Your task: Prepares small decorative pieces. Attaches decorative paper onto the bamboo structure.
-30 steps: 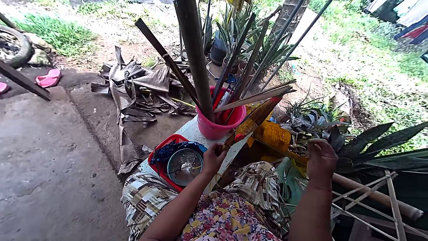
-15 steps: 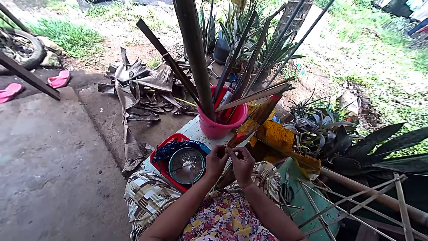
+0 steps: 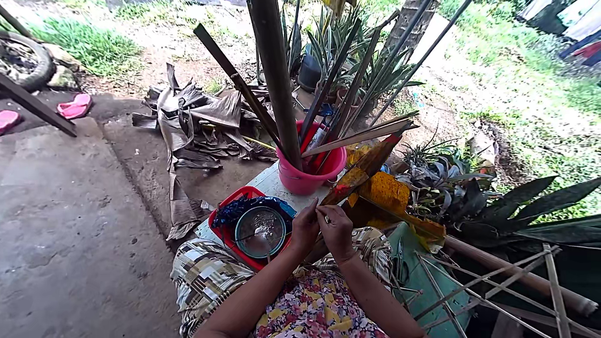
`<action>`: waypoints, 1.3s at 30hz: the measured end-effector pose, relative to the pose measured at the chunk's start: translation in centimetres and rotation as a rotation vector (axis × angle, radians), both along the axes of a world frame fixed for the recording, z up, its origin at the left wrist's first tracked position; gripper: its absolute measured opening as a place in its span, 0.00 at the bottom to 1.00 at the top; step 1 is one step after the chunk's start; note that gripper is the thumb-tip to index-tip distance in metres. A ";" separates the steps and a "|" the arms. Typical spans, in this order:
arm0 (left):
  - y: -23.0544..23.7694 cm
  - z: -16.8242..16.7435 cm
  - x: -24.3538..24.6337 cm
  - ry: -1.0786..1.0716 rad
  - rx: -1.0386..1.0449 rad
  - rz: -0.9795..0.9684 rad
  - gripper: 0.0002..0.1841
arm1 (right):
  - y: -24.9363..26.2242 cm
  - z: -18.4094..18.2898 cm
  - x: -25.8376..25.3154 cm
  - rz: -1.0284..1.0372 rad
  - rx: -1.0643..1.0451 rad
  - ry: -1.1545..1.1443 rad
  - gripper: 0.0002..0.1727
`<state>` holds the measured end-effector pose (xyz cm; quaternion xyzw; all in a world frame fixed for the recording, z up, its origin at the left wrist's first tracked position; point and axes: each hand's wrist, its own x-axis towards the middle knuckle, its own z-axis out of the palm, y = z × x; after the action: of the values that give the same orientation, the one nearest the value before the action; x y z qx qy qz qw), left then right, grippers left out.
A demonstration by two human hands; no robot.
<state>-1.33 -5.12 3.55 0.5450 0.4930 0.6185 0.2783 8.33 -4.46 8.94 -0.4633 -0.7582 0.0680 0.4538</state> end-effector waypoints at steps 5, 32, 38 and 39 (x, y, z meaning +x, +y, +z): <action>0.0 0.7 -0.6 0.010 -0.023 -0.035 0.16 | -0.2 0.7 0.5 0.044 -0.032 -0.046 0.09; 0.3 2.3 -2.6 -0.012 -0.225 -0.232 0.16 | 4.0 -1.8 4.7 0.335 -0.923 0.651 0.06; 0.5 2.6 -2.7 -0.029 -0.263 -0.258 0.16 | 3.6 -2.3 4.6 0.378 -1.004 0.842 0.08; 0.5 2.6 -2.6 -0.022 -0.265 -0.264 0.16 | 3.6 -2.3 4.4 0.364 -1.022 0.873 0.08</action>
<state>-3.96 -4.60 6.13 0.5569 0.4912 0.5120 0.4319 12.75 -0.88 6.68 -0.4147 -0.4448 0.6713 0.4238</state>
